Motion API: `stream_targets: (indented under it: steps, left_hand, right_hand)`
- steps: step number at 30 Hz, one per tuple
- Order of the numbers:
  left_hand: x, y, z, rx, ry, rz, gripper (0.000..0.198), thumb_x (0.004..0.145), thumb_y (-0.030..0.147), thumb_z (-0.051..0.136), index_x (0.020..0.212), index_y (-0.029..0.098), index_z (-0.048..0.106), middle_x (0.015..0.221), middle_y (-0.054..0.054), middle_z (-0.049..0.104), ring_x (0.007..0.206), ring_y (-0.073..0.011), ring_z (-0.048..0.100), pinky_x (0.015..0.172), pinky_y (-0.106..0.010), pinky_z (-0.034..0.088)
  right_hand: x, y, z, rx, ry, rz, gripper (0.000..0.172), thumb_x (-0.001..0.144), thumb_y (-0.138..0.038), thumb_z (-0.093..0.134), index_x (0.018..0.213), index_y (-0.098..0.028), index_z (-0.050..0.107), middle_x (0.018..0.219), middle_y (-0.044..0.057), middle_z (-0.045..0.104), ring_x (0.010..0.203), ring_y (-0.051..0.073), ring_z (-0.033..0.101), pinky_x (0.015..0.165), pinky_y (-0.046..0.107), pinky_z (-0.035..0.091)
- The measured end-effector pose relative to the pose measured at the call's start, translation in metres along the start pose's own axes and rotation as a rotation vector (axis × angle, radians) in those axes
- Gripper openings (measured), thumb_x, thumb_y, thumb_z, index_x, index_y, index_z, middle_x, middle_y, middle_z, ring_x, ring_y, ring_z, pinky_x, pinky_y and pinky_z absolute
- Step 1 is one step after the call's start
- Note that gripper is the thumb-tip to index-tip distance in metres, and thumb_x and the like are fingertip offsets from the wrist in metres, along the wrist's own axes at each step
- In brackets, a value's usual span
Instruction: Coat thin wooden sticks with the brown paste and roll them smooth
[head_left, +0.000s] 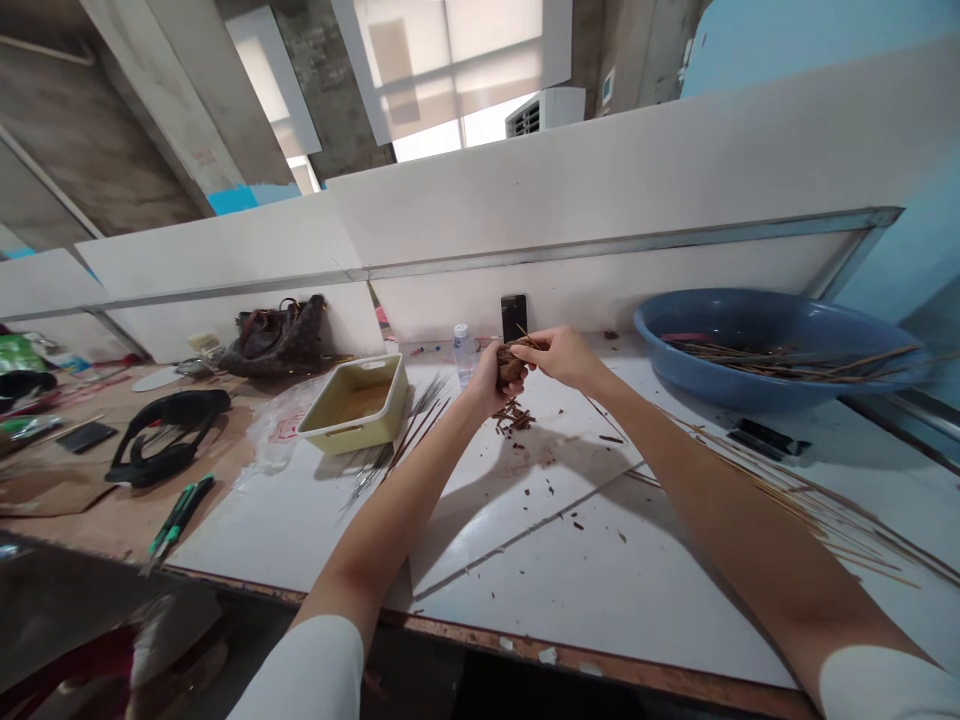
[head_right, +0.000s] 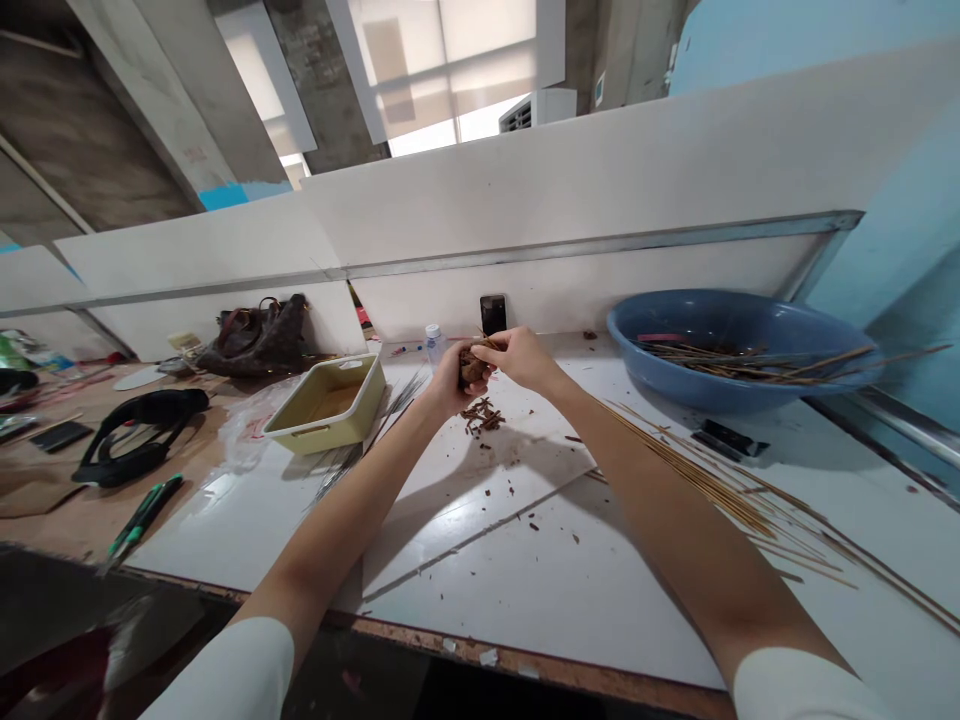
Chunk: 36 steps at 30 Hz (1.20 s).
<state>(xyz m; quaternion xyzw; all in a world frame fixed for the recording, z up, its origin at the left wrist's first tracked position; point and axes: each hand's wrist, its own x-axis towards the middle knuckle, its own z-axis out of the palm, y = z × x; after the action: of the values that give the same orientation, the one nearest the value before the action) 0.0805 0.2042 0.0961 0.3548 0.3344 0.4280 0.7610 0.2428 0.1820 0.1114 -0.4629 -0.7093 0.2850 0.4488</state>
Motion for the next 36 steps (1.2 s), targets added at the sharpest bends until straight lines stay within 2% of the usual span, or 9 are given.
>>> stream_targets:
  steps: [4,8,12,16,20,24,28,32,36]
  left_hand:
    - [0.002,0.002,-0.005,0.015,0.02,-0.023,0.035,0.106,0.044,0.057,0.083,0.02,0.066,0.062,-0.005,0.066,0.041,-0.0123,0.055,0.034,-0.018,0.032]
    - [0.002,0.004,-0.009,0.08,0.005,-0.074,0.038,0.102,0.055,0.074,0.086,0.021,0.07,0.065,-0.004,0.069,0.043,-0.013,0.059,0.036,-0.02,0.038]
    - [0.0,0.003,-0.008,0.13,-0.044,-0.002,0.034,0.105,0.048,0.077,0.087,0.019,0.072,0.069,-0.004,0.071,0.05,-0.0113,0.062,0.04,-0.018,0.043]
    - [0.0,-0.001,-0.005,0.127,-0.039,0.063,0.035,0.105,0.047,0.078,0.086,0.018,0.071,0.068,-0.003,0.068,0.051,-0.0109,0.062,0.044,-0.017,0.046]
    - [0.001,-0.003,-0.002,0.141,-0.022,0.106,0.038,0.107,0.05,0.075,0.086,0.018,0.07,0.066,-0.003,0.067,0.05,-0.0105,0.06,0.044,-0.017,0.045]
    - [0.001,-0.006,0.001,0.133,-0.01,0.132,0.04,0.11,0.05,0.071,0.086,0.017,0.069,0.066,-0.003,0.067,0.048,-0.01,0.058,0.043,-0.017,0.045]
    - [0.0,-0.009,0.003,0.093,-0.03,0.148,0.042,0.107,0.052,0.076,0.085,0.016,0.069,0.067,-0.002,0.067,0.051,-0.0099,0.059,0.044,-0.017,0.046]
    - [0.001,-0.011,0.003,0.058,-0.067,0.16,0.041,0.106,0.052,0.077,0.087,0.016,0.069,0.07,-0.002,0.067,0.055,-0.0099,0.061,0.045,-0.017,0.045]
    - [0.003,-0.013,0.003,0.019,-0.118,0.17,0.04,0.101,0.053,0.083,0.091,0.016,0.07,0.076,-0.002,0.069,0.059,-0.0102,0.064,0.045,-0.017,0.045]
  right_hand:
    - [0.006,0.009,-0.003,-0.063,0.027,0.065,0.049,0.085,-0.061,0.087,0.106,-0.018,0.078,0.076,0.004,0.078,0.066,0.018,0.064,0.063,0.03,0.046]
    - [0.008,0.013,-0.009,-0.02,-0.035,0.001,0.041,0.085,-0.054,0.086,0.103,-0.017,0.082,0.084,0.007,0.081,0.075,0.02,0.069,0.067,0.031,0.05]
    - [0.006,0.011,-0.014,0.03,-0.076,-0.033,0.035,0.085,-0.046,0.082,0.103,-0.016,0.085,0.088,0.009,0.083,0.079,0.022,0.071,0.072,0.033,0.053]
    - [0.006,0.012,-0.012,0.052,-0.013,-0.029,0.026,0.083,-0.041,0.078,0.092,-0.016,0.082,0.088,0.009,0.083,0.079,0.021,0.07,0.069,0.032,0.052]
    - [0.007,0.013,-0.005,0.058,0.065,-0.069,0.026,0.082,-0.041,0.076,0.09,-0.017,0.08,0.087,0.008,0.081,0.077,0.02,0.069,0.07,0.032,0.052]
    - [0.005,0.012,0.0,0.035,0.118,-0.099,0.027,0.081,-0.045,0.074,0.076,-0.019,0.077,0.072,0.002,0.073,0.069,0.017,0.063,0.063,0.029,0.046]
    - [0.003,0.009,-0.001,0.125,0.121,-0.084,0.031,0.077,-0.047,0.076,0.066,-0.019,0.071,0.063,-0.001,0.063,0.063,0.015,0.055,0.06,0.029,0.04]
    - [0.002,0.004,-0.004,0.271,0.113,-0.01,0.031,0.072,-0.046,0.082,0.067,-0.017,0.074,0.061,-0.002,0.059,0.061,0.012,0.048,0.057,0.029,0.036]
    - [0.004,0.004,-0.006,0.462,0.073,0.105,0.034,0.065,-0.044,0.092,0.074,-0.015,0.079,0.057,-0.005,0.052,0.054,0.009,0.037,0.051,0.028,0.027]
